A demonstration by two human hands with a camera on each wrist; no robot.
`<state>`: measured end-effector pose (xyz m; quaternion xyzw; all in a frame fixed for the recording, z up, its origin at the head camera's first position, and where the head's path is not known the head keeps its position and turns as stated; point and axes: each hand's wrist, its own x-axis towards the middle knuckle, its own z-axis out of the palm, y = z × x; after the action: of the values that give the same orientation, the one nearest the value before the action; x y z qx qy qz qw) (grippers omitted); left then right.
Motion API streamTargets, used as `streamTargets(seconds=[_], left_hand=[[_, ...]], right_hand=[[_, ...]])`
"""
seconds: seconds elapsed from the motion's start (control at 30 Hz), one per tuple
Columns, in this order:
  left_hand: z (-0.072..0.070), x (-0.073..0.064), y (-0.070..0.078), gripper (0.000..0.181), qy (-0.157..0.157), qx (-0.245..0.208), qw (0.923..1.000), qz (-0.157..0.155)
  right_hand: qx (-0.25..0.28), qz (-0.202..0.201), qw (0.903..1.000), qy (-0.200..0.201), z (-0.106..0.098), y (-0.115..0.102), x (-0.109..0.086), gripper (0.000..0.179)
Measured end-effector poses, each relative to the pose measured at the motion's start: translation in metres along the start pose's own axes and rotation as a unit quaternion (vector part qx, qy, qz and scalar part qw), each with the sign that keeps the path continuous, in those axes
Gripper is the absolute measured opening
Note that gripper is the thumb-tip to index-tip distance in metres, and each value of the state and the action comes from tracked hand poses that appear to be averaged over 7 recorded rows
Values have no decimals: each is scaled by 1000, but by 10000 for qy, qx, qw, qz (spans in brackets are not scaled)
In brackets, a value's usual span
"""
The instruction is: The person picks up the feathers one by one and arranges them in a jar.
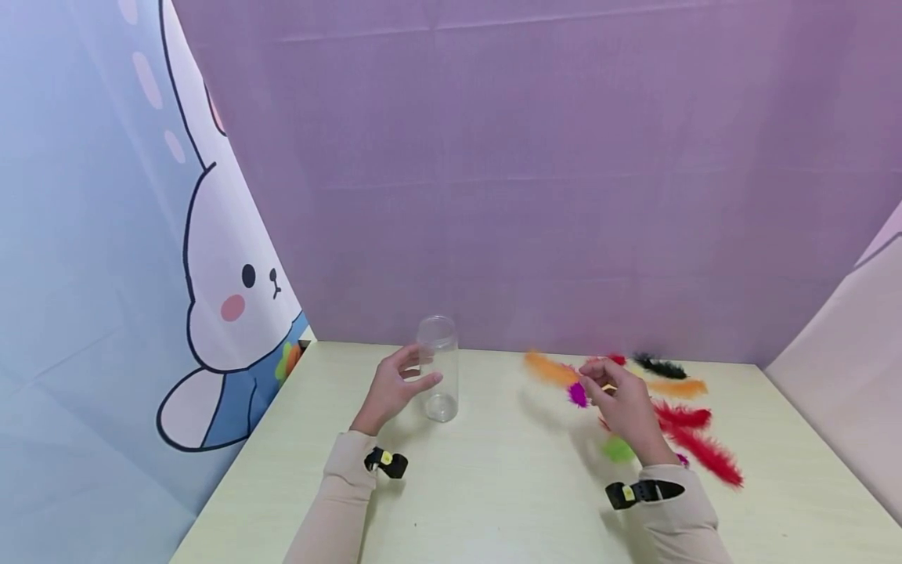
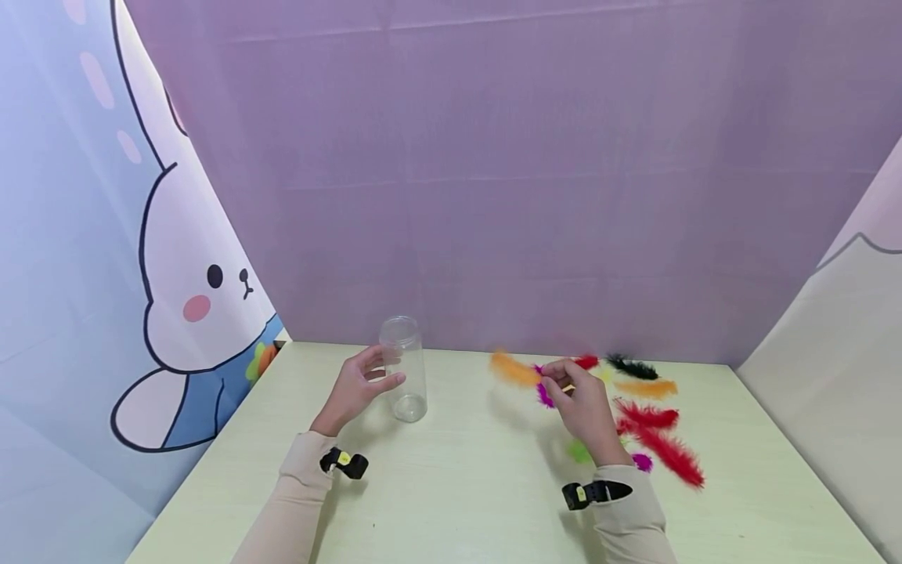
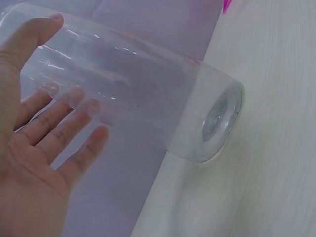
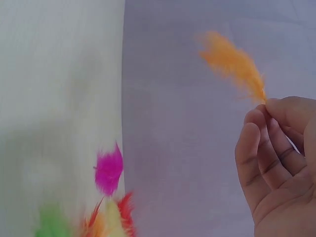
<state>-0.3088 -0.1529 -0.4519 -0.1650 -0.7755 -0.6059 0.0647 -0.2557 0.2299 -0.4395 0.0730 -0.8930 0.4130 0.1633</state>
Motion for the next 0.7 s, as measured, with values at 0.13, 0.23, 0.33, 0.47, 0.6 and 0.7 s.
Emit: streamTargets(seconds=[0.13, 0.23, 0.33, 0.47, 0.6, 0.7], left_hand=[[0, -3, 8, 52, 24, -6, 10000, 50], [1, -1, 5, 49, 76, 5, 10000, -4], [1, 5, -5, 49, 98, -54, 9999, -106], [1, 11, -19, 51, 131, -156, 9997, -129], [3, 12, -24, 53, 170, -185, 9997, -35], [4, 12, -25, 53, 175, -204, 9996, 40]], right_hand=[[122, 140, 9998, 19, 0, -7, 0, 18], [180, 248, 9995, 10, -1, -13, 1, 20], [185, 291, 9994, 30, 0, -18, 1, 20], [212, 199, 9995, 111, 2, -22, 1, 18], [302, 35, 9993, 198, 4, -24, 3, 17], [389, -85, 9990, 220, 6, -26, 5, 16]])
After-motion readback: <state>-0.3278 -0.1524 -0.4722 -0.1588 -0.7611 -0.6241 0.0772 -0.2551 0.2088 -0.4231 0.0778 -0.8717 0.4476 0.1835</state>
